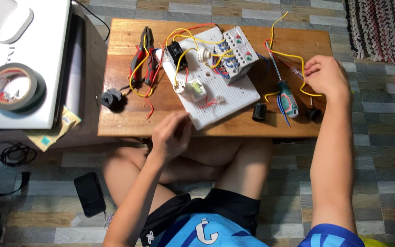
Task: Wiring a light socket and circuit breaker on a test board using a screwdriver to secure connections.
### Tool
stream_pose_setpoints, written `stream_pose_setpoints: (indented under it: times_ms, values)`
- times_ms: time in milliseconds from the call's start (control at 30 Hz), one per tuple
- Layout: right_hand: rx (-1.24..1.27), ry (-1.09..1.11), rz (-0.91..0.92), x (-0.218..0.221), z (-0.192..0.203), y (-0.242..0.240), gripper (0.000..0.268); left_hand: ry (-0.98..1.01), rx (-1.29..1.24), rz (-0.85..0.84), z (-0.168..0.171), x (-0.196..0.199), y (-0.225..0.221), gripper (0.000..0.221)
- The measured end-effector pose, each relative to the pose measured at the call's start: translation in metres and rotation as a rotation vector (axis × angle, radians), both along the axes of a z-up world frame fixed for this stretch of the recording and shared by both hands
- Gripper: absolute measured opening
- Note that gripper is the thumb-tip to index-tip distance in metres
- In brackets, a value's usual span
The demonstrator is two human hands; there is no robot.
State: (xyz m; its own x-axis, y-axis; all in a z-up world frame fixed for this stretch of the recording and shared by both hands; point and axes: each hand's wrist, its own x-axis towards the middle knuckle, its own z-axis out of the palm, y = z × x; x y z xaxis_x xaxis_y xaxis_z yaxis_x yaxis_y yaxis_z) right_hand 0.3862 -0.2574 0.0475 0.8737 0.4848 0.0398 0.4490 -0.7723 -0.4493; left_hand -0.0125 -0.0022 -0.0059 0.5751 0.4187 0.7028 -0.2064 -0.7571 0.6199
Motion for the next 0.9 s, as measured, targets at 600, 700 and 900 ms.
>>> stream_pose_setpoints:
  times_ms: [600,700,900]
  values:
    - [0.09,0.13,0.303,-0.003,0.013,0.017,0.049,-0.039,-0.224,-0.107,-0.006,-0.002,-0.006,0.023]
    - [0.095,0.202,0.346,0.023,-0.001,0.011,0.041,-0.004,-0.292,-0.127,-0.001,-0.002,-0.006,0.024]
    - [0.05,0.212,0.249,0.001,0.011,0.014,0.044,-0.003,-0.52,-0.112,-0.01,0.003,0.0,0.028]
